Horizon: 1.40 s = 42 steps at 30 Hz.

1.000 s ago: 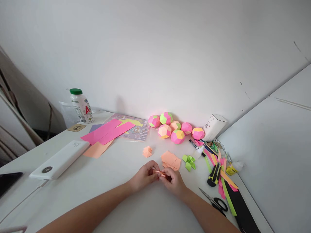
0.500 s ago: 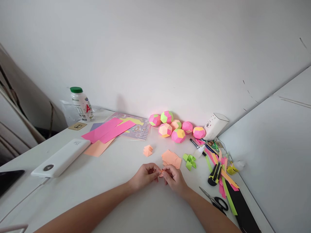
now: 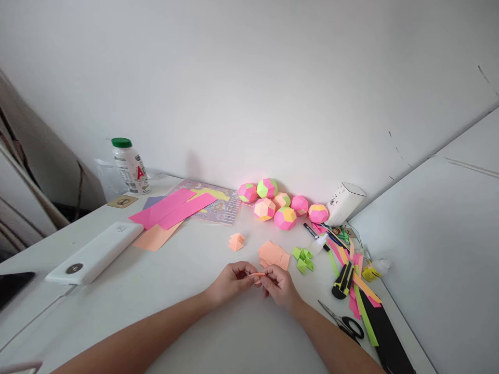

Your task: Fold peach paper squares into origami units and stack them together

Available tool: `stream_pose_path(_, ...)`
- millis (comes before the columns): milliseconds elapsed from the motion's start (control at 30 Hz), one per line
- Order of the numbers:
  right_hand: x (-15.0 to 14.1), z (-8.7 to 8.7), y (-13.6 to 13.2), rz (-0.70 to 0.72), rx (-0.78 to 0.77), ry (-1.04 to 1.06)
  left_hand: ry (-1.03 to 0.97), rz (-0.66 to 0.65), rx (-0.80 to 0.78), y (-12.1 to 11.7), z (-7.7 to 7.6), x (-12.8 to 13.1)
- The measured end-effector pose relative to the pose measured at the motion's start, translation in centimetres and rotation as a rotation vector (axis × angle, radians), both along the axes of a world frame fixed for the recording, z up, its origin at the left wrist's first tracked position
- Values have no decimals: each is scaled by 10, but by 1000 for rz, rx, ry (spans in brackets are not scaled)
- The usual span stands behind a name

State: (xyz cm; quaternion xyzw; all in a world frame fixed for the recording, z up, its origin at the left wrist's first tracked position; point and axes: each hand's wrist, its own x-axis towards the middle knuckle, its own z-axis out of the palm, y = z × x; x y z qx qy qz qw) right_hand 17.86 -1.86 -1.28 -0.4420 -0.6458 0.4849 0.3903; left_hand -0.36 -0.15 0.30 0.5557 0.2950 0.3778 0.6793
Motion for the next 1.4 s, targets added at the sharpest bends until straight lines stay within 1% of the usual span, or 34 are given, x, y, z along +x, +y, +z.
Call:
stream_pose_path(267,-2,4,-2,-17,6,-18,-91,-40,-36,-2,9,0)
stream_pose_path(400,-1,4,-2,-9,-12,-14,-104,-36,-53,-4,11,0)
stream_pose_path(600,-2,4,-2,-3,-27,6,-177,-79,-72,-6,12,1)
stream_pose_path(700,-2,4,-2,3,-21,13,-143,-66,-59,-5,11,1)
stream_pose_path(933,0,3,-3,3,-34,-8,6,-39,-15,-5,6,0)
stream_pose_path(1100,0,5,-3,-9,-32,-31,14,-24,-16,-4,5,1)
stream_pose_path(1267,0,3,-5,-4,18,-61,21,-51,-11,-5,5,0)
stream_pose_path(1400,0,1,-6,9,82,-91,101,-16,-9,-5,5,0)
